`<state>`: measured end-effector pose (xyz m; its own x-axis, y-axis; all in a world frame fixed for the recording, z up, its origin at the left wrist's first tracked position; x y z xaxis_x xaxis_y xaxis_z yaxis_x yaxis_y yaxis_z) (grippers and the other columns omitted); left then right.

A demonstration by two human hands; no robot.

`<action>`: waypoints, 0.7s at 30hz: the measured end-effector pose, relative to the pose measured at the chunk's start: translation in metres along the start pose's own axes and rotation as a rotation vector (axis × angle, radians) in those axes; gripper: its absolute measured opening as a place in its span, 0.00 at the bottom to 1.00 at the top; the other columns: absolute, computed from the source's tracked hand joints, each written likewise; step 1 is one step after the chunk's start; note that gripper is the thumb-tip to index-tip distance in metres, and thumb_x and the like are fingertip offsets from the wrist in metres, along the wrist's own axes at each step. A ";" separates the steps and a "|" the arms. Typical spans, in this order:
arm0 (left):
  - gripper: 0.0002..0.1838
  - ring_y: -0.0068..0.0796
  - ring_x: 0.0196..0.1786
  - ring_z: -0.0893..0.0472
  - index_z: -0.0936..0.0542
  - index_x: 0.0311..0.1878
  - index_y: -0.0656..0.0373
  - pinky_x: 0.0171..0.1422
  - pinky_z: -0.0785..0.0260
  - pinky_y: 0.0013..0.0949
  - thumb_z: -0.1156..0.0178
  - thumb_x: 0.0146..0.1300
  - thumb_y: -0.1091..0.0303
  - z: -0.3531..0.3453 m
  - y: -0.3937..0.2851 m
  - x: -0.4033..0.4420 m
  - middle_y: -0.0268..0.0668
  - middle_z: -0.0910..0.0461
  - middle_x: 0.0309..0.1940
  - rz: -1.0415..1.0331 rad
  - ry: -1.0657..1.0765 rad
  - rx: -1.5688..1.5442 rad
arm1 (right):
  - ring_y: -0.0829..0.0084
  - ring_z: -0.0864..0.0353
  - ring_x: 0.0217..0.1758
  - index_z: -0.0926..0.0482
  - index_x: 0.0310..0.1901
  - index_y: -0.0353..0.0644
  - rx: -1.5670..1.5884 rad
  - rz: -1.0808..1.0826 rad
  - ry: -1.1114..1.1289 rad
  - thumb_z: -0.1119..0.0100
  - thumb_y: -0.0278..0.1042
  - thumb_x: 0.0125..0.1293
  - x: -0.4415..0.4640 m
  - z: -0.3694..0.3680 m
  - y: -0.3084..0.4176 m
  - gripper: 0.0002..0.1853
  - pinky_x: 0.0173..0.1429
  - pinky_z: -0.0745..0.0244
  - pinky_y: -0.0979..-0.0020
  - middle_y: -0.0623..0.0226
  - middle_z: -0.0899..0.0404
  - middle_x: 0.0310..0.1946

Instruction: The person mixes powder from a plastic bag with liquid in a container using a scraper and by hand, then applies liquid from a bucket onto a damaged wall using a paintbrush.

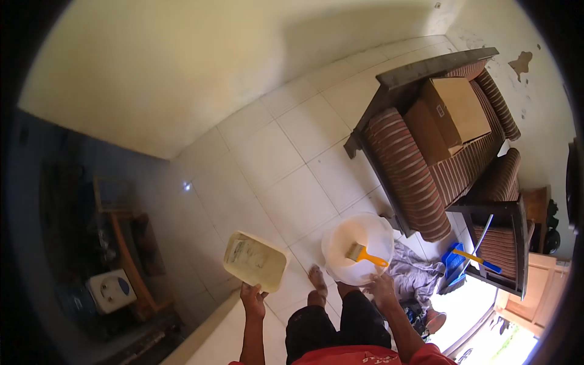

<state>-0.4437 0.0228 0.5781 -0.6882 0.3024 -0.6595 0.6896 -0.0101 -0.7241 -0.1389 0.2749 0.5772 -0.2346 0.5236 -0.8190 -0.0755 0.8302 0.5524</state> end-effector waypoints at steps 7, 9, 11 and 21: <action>0.24 0.30 0.49 0.19 0.29 0.58 0.54 0.48 0.20 0.41 0.40 0.55 0.72 -0.059 -0.078 0.086 0.34 0.22 0.50 -0.019 -0.041 0.009 | 0.70 0.16 0.34 0.24 0.52 0.34 -0.060 0.019 0.132 0.46 0.35 0.70 0.098 -0.113 0.106 0.14 0.34 0.21 0.70 0.61 0.17 0.37; 0.23 0.30 0.47 0.19 0.29 0.57 0.54 0.47 0.21 0.40 0.40 0.55 0.72 -0.072 -0.089 0.111 0.33 0.22 0.49 0.008 -0.086 -0.016 | 0.70 0.16 0.33 0.24 0.50 0.33 -0.113 0.049 0.117 0.44 0.36 0.70 0.124 -0.144 0.142 0.15 0.35 0.20 0.69 0.61 0.17 0.37; 0.22 0.29 0.47 0.19 0.29 0.55 0.54 0.46 0.21 0.39 0.41 0.55 0.72 -0.092 -0.105 0.145 0.34 0.22 0.49 -0.010 -0.088 -0.002 | 0.69 0.16 0.33 0.23 0.50 0.33 -0.071 0.033 0.122 0.45 0.35 0.69 0.153 -0.180 0.181 0.14 0.35 0.20 0.69 0.60 0.17 0.37; 0.25 0.31 0.48 0.20 0.30 0.59 0.57 0.48 0.20 0.41 0.44 0.55 0.72 -0.245 -0.212 0.317 0.37 0.24 0.49 0.080 0.052 0.274 | 0.64 0.13 0.35 0.26 0.50 0.26 0.159 0.177 0.045 0.46 0.31 0.68 0.262 -0.304 0.351 0.16 0.33 0.20 0.71 0.54 0.18 0.38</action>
Point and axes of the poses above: each hand's wrist, its own x-axis towards the middle knuckle, its own z-axis out of the back of the hand, y = z × x, the point moved 4 cm from there along x, towards the middle knuckle
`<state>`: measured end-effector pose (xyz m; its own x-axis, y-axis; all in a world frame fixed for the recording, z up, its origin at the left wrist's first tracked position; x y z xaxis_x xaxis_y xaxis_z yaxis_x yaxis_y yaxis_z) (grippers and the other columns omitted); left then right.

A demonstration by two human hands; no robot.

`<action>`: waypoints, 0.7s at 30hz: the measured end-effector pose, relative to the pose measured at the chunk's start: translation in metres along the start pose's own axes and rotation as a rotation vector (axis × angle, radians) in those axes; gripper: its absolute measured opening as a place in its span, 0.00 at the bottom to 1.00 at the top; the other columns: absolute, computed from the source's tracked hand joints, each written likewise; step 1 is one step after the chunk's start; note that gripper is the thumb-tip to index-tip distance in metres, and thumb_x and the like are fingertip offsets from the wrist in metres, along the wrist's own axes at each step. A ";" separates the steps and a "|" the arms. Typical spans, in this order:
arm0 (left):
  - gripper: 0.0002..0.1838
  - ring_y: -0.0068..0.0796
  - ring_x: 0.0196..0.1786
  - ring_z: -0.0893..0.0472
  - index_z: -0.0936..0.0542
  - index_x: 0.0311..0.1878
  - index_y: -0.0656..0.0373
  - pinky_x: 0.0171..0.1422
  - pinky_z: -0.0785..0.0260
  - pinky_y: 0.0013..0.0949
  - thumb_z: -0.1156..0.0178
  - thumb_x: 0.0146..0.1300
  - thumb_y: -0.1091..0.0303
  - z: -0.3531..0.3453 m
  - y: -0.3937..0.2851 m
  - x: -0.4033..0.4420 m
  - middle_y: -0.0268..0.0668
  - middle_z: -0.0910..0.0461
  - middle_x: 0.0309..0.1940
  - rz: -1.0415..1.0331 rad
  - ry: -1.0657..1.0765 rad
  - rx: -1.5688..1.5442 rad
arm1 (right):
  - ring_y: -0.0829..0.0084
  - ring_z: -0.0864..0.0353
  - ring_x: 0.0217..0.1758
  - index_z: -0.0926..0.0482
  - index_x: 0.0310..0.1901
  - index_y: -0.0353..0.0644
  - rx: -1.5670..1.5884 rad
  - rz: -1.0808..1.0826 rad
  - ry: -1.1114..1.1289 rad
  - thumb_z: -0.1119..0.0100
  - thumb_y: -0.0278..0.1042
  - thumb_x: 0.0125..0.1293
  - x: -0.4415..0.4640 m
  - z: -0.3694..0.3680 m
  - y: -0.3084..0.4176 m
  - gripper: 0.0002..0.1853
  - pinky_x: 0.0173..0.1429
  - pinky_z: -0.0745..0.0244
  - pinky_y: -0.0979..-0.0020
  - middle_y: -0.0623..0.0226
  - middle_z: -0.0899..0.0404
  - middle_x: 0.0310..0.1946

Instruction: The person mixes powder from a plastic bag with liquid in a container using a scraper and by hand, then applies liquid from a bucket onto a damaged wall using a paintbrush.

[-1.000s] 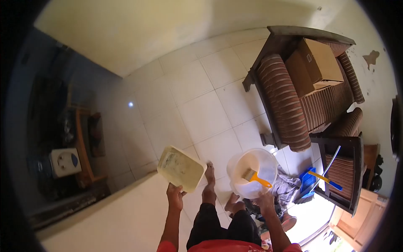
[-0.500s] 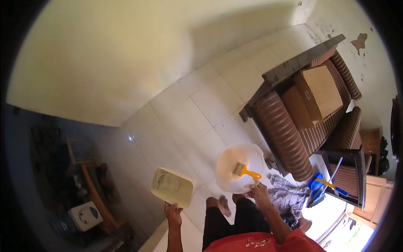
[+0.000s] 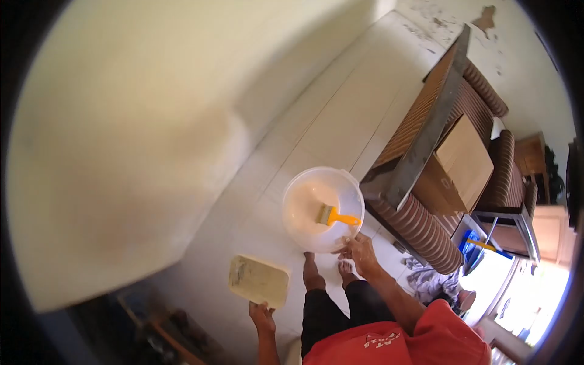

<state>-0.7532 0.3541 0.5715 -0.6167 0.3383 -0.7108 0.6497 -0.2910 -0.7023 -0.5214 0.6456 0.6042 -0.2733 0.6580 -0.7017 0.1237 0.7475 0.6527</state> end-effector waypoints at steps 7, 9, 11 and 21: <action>0.25 0.36 0.47 0.18 0.29 0.58 0.61 0.47 0.19 0.42 0.44 0.54 0.71 -0.096 -0.111 0.104 0.41 0.23 0.49 -0.014 0.224 0.219 | 0.68 0.15 0.32 0.26 0.52 0.27 0.103 0.078 -0.163 0.45 0.33 0.68 0.079 -0.043 0.074 0.18 0.34 0.22 0.70 0.54 0.17 0.39; 0.26 0.36 0.47 0.17 0.30 0.59 0.62 0.44 0.19 0.40 0.44 0.54 0.71 -0.133 -0.137 0.134 0.41 0.23 0.49 0.010 0.314 0.196 | 0.71 0.17 0.31 0.24 0.51 0.28 0.124 0.144 -0.204 0.45 0.37 0.68 0.097 -0.044 0.092 0.18 0.34 0.21 0.71 0.56 0.17 0.38; 0.26 0.37 0.47 0.17 0.30 0.59 0.64 0.44 0.18 0.39 0.45 0.54 0.71 -0.171 -0.145 0.170 0.42 0.23 0.49 0.007 0.372 0.221 | 0.74 0.18 0.30 0.23 0.52 0.29 0.111 0.115 -0.230 0.45 0.40 0.68 0.120 -0.035 0.111 0.20 0.36 0.20 0.72 0.58 0.16 0.35; 0.24 0.37 0.51 0.18 0.30 0.59 0.63 0.46 0.18 0.41 0.44 0.57 0.72 -0.392 -0.226 0.272 0.43 0.23 0.51 -0.297 0.708 0.593 | 0.71 0.14 0.34 0.24 0.52 0.30 0.270 0.210 -0.370 0.49 0.35 0.71 0.234 0.011 0.234 0.17 0.36 0.20 0.74 0.57 0.15 0.37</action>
Point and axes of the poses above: each hand's wrist, its own x-axis towards the middle knuckle, its own z-axis out of the back of the hand, y = z × x, the point moved 4 cm from there along x, towards the middle knuckle
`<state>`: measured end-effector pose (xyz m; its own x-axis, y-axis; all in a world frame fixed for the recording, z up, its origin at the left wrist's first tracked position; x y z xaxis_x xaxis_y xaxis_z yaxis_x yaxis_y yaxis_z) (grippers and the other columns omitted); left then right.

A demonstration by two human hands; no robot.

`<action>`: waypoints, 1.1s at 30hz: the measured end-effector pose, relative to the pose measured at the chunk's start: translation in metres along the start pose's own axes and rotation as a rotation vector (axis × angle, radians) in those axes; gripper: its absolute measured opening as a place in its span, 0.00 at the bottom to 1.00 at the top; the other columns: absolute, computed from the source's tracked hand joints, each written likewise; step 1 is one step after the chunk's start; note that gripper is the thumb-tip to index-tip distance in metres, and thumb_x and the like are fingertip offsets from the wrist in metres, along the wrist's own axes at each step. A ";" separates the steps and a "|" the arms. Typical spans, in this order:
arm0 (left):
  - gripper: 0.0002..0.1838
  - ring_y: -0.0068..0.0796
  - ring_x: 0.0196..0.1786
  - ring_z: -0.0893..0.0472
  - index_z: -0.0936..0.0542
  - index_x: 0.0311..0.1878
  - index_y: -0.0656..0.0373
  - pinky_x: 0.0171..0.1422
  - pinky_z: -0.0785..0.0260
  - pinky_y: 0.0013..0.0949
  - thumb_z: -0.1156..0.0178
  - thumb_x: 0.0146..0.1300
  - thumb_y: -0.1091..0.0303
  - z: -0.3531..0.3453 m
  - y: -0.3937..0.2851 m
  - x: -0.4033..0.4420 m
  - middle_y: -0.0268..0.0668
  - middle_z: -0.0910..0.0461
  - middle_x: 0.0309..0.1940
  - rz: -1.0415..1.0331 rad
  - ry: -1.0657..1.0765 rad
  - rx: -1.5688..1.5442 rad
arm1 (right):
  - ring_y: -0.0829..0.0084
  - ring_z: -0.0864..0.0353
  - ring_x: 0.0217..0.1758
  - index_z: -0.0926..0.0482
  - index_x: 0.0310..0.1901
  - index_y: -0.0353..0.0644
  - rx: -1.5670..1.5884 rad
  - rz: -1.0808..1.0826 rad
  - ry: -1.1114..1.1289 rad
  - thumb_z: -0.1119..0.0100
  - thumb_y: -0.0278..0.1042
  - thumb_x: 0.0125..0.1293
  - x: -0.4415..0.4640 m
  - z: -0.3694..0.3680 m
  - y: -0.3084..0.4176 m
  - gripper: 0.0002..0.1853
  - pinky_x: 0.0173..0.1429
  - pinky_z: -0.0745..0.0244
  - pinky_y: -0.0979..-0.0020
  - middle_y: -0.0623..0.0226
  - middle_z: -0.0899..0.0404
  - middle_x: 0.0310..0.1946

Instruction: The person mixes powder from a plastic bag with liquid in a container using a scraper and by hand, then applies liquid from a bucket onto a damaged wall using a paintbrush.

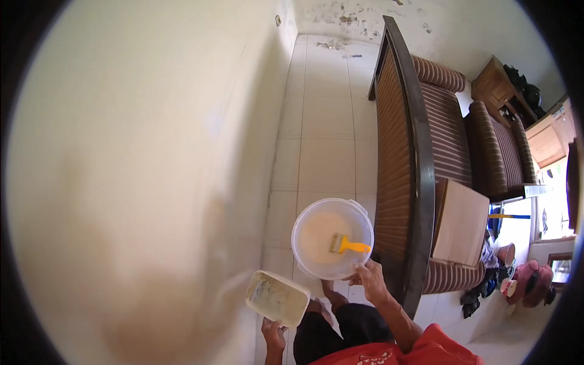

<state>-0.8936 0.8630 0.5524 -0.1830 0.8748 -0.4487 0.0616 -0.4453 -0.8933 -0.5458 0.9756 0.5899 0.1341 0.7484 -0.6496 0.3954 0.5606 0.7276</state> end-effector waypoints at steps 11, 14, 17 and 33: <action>0.24 0.34 0.53 0.21 0.28 0.59 0.56 0.53 0.25 0.45 0.40 0.58 0.71 -0.118 -0.099 0.241 0.38 0.22 0.52 0.341 0.110 -0.197 | 0.71 0.14 0.31 0.21 0.46 0.24 0.086 0.074 -0.191 0.48 0.34 0.68 0.156 -0.012 0.162 0.18 0.32 0.21 0.73 0.55 0.15 0.33; 0.20 0.33 0.49 0.17 0.27 0.54 0.60 0.49 0.20 0.41 0.40 0.58 0.70 -0.146 -0.119 0.312 0.38 0.21 0.50 0.352 0.154 -0.078 | 0.73 0.16 0.30 0.21 0.48 0.30 0.083 0.098 -0.190 0.49 0.39 0.70 0.212 -0.013 0.208 0.18 0.35 0.21 0.73 0.58 0.15 0.33; 0.21 0.34 0.50 0.17 0.28 0.56 0.61 0.52 0.20 0.42 0.41 0.58 0.72 -0.200 -0.161 0.389 0.40 0.21 0.51 0.327 0.228 -0.249 | 0.73 0.16 0.31 0.21 0.48 0.30 0.141 0.158 -0.229 0.50 0.39 0.70 0.266 -0.014 0.259 0.18 0.35 0.21 0.73 0.58 0.15 0.34; 0.26 0.37 0.55 0.20 0.30 0.62 0.60 0.59 0.25 0.47 0.41 0.58 0.71 -0.447 -0.330 0.660 0.40 0.23 0.54 0.321 0.164 -0.194 | 0.75 0.18 0.28 0.21 0.49 0.32 0.140 0.095 -0.279 0.48 0.40 0.69 0.558 0.039 0.528 0.18 0.33 0.23 0.75 0.61 0.15 0.34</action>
Point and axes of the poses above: each hand's wrist, its own x-axis towards the middle knuckle, its own z-axis out of the back of the hand, y = z × x, the point moved 4 cm from there along x, towards the middle knuckle
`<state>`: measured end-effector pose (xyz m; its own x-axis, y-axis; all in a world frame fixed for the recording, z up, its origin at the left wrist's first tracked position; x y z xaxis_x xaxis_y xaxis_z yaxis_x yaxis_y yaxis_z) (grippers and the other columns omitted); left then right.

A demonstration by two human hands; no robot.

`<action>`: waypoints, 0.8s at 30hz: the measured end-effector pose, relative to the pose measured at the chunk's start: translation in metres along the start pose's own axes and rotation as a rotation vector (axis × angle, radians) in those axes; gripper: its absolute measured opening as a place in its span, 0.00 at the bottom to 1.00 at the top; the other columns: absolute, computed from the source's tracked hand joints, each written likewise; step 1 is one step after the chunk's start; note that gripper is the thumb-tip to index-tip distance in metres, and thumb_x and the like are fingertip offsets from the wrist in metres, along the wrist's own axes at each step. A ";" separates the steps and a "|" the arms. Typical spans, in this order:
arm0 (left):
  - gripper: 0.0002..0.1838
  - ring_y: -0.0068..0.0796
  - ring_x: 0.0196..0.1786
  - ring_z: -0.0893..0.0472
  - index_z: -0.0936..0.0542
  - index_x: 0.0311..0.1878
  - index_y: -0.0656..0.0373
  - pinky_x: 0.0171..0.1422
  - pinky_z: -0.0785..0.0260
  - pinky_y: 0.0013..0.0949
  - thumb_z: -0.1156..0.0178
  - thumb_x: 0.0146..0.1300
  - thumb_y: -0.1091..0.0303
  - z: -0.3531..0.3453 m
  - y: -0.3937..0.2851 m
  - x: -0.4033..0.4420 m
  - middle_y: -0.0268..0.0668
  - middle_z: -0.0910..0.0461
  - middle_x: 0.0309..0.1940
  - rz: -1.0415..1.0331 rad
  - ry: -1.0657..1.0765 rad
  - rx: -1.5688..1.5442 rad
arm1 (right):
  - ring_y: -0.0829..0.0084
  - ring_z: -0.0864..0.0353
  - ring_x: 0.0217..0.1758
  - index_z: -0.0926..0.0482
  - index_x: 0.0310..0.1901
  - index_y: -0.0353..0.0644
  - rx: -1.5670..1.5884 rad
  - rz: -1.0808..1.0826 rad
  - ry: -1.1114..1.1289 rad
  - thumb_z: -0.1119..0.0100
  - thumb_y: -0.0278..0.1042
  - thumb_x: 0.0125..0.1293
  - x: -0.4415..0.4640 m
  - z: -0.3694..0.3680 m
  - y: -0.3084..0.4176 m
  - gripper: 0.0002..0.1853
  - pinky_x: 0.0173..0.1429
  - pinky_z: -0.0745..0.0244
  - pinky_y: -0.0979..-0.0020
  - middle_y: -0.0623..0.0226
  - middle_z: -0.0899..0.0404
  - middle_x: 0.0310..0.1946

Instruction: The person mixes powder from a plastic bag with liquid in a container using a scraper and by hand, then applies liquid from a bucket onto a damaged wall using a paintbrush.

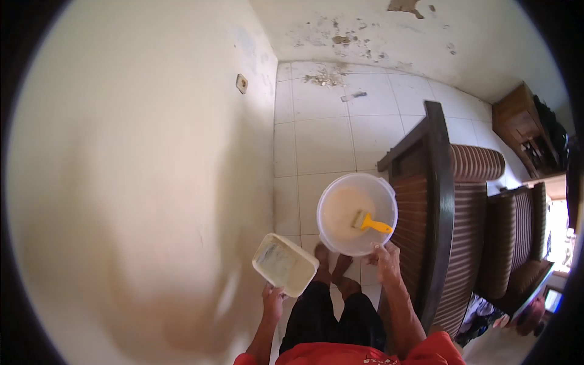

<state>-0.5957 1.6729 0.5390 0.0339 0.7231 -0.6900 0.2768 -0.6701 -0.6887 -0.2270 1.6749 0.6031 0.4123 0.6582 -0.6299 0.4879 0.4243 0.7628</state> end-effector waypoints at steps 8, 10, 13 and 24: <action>0.24 0.33 0.53 0.20 0.29 0.61 0.61 0.54 0.23 0.39 0.42 0.60 0.75 -0.119 -0.103 0.147 0.40 0.23 0.53 0.025 0.019 0.031 | 0.75 0.17 0.32 0.21 0.49 0.34 -0.024 0.049 -0.050 0.43 0.42 0.67 0.162 -0.015 0.091 0.19 0.36 0.25 0.73 0.63 0.16 0.35; 0.23 0.32 0.54 0.20 0.28 0.60 0.61 0.56 0.24 0.38 0.41 0.61 0.74 -0.147 -0.128 0.185 0.39 0.22 0.51 0.044 0.101 0.033 | 0.75 0.17 0.32 0.21 0.50 0.35 0.043 0.021 -0.091 0.43 0.43 0.67 0.191 -0.037 0.122 0.19 0.35 0.26 0.74 0.64 0.16 0.36; 0.20 0.33 0.53 0.19 0.28 0.58 0.62 0.58 0.23 0.40 0.40 0.61 0.73 -0.185 -0.163 0.226 0.40 0.21 0.50 0.031 0.137 0.082 | 0.75 0.17 0.33 0.22 0.52 0.37 0.169 -0.016 -0.155 0.43 0.43 0.68 0.232 -0.048 0.150 0.19 0.35 0.26 0.74 0.66 0.16 0.38; 0.19 0.34 0.49 0.17 0.27 0.55 0.63 0.55 0.21 0.42 0.39 0.61 0.73 -0.319 -0.247 0.381 0.41 0.20 0.48 0.078 0.093 0.158 | 0.68 0.14 0.40 0.27 0.60 0.39 0.260 -0.065 -0.235 0.42 0.44 0.69 0.431 -0.051 0.206 0.23 0.37 0.24 0.71 0.65 0.17 0.46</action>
<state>-0.3451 2.1671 0.5168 0.1400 0.6756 -0.7239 0.1159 -0.7372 -0.6657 0.0118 2.0780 0.4958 0.5249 0.4614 -0.7153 0.6858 0.2686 0.6765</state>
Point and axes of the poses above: each hand's wrist, its own x-axis towards the middle knuckle, its own z-axis out of the back of the hand, y = z × x, the point moved 4 cm from there along x, towards the middle knuckle
